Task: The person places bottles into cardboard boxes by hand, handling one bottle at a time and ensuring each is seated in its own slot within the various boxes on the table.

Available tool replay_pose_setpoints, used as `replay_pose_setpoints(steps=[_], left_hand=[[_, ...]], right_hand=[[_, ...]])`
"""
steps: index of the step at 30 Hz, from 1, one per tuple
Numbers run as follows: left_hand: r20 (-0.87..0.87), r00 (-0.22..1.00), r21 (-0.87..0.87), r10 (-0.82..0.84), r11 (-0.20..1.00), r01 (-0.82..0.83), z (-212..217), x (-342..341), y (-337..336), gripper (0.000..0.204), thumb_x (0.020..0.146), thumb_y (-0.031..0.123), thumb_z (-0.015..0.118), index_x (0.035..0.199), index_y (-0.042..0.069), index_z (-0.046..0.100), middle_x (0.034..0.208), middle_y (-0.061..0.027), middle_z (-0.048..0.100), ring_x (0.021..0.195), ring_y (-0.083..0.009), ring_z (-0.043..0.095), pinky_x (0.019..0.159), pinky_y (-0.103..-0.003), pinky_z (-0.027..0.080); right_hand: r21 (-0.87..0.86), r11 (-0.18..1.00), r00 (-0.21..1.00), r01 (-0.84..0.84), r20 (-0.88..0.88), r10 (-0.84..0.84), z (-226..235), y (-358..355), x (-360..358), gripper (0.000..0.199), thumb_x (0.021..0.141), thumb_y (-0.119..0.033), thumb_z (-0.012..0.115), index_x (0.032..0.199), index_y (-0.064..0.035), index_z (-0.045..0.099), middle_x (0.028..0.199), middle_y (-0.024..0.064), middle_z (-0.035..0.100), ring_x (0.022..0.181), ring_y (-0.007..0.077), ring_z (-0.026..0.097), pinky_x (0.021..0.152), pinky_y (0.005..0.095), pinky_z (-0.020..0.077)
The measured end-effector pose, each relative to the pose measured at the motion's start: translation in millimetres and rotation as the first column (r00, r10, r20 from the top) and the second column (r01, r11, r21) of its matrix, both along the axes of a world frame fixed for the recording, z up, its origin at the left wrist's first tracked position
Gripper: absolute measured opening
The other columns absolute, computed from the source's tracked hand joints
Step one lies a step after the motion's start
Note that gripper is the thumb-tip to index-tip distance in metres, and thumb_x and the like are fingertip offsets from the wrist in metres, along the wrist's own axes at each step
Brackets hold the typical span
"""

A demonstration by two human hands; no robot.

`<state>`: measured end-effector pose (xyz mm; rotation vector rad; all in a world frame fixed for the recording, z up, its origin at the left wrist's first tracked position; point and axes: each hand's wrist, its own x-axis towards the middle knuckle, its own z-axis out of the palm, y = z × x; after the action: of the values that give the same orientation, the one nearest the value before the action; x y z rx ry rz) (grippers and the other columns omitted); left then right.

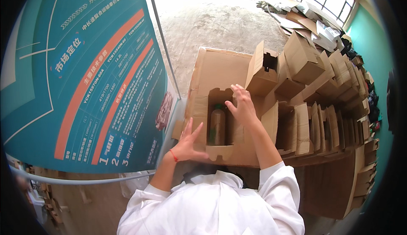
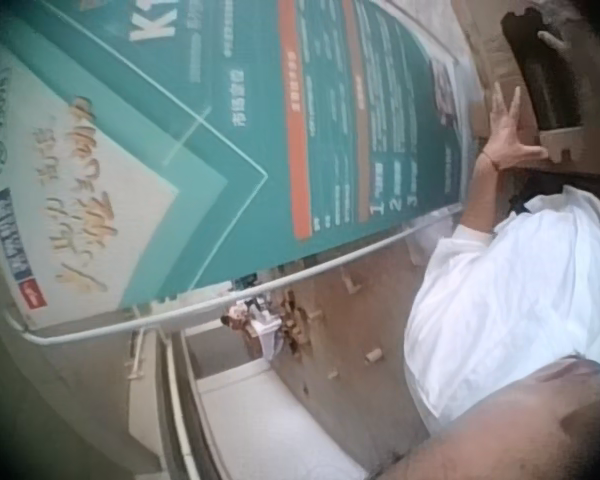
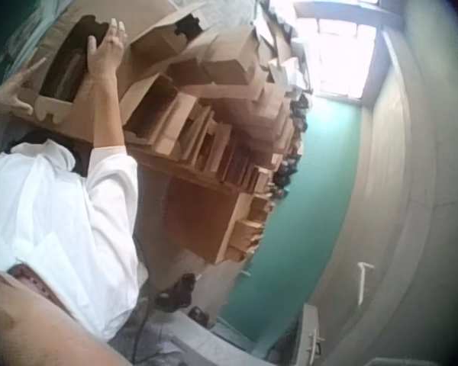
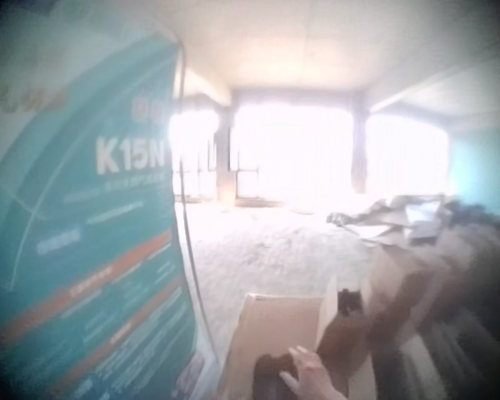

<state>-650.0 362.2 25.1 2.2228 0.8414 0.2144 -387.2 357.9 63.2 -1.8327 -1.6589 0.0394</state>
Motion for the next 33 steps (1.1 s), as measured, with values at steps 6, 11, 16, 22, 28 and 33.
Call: replay_pose_setpoints(steps=[6, 11, 16, 22, 28, 33], left_hand=[[0.045, 0.987, 0.161, 0.155, 0.974, -0.16, -11.6, 4.4, -16.3, 0.126, 0.057, 0.049, 0.085, 0.153, 0.023, 0.006, 0.155, -0.0225, -0.003, 0.141, -0.0418, 0.019, 0.113, -0.049, 0.023], [0.261, 0.934, 0.4, 0.244, 0.853, -0.335, -24.8, 35.3, -26.6, 0.106, 0.074, 0.036, 0.077, 0.15, 0.004, 0.012, 0.152, -0.0226, 0.02, 0.134, -0.0387, 0.035, 0.101, -0.042, 0.042], [0.057, 0.957, 0.519, 0.283, 0.811, -0.271, -7.7, 65.5, -31.7, 0.095, 0.076, 0.028, 0.073, 0.148, 0.001, 0.017, 0.151, -0.0234, 0.022, 0.127, -0.0374, 0.044, 0.089, -0.038, 0.051], [0.199, 0.97, 0.516, 0.142, 0.826, -0.227, -15.7, 88.9, -51.4, 0.092, 0.078, 0.015, 0.064, 0.146, -0.007, 0.007, 0.151, -0.0281, 0.017, 0.138, -0.0365, 0.03, 0.111, -0.048, 0.028], [0.084, 0.991, 0.252, 0.103, 0.96, -0.121, -42.9, 86.7, -37.6, 0.09, 0.087, 0.032, 0.058, 0.147, -0.007, 0.004, 0.152, -0.0276, 0.014, 0.14, -0.0374, 0.024, 0.113, -0.054, 0.017], [0.249, 0.948, 0.27, 0.199, 0.926, -0.266, -47.7, 82.7, -24.1, 0.086, 0.087, 0.034, 0.063, 0.149, 0.003, 0.014, 0.15, -0.0299, 0.015, 0.137, -0.0439, 0.024, 0.107, -0.054, 0.028]], right_hand=[[-0.107, 0.993, 0.994, -0.049, -0.103, 0.038, -40.4, 32.4, 15.7, 0.05, 0.089, -0.032, 0.06, 0.131, -0.0056, 0.049, 0.122, 0.0148, 0.059, 0.121, 0.0298, 0.048, 0.112, 0.05, 0.0221], [-0.273, 0.946, 0.983, -0.172, -0.114, 0.146, -49.0, 20.4, 6.5, 0.033, 0.089, -0.023, 0.058, 0.117, -0.0051, 0.061, 0.11, 0.0138, 0.065, 0.115, 0.029, 0.054, 0.112, 0.0432, 0.0273], [-0.153, 0.988, 0.989, 0.033, 0.146, -0.01, -24.7, 1.8, -11.1, 0.048, 0.084, -0.018, 0.064, 0.128, -0.0016, 0.052, 0.131, 0.0194, 0.052, 0.125, 0.0322, 0.046, 0.109, 0.0373, 0.0331], [-0.255, 0.966, 0.681, -0.029, -0.712, -0.168, -25.9, -25.4, 26.5, 0.062, 0.094, -0.038, 0.055, 0.14, 0.0012, 0.04, 0.135, 0.0227, 0.049, 0.13, 0.0296, 0.043, 0.105, 0.034, 0.0374], [-0.252, 0.94, 0.912, -0.228, -0.392, 0.117, -65.0, -48.5, -8.1, 0.051, 0.088, -0.012, 0.058, 0.137, -0.0013, 0.046, 0.152, 0.0188, 0.027, 0.137, 0.0362, 0.032, 0.11, 0.0375, 0.0317], [-0.101, 0.985, 0.822, 0.142, -0.542, -0.174, -120.2, -54.0, -35.3, 0.076, 0.088, -0.016, 0.063, 0.15, -0.0053, 0.02, 0.15, 0.0247, 0.027, 0.136, 0.0308, 0.035, 0.107, 0.0369, 0.0358]])
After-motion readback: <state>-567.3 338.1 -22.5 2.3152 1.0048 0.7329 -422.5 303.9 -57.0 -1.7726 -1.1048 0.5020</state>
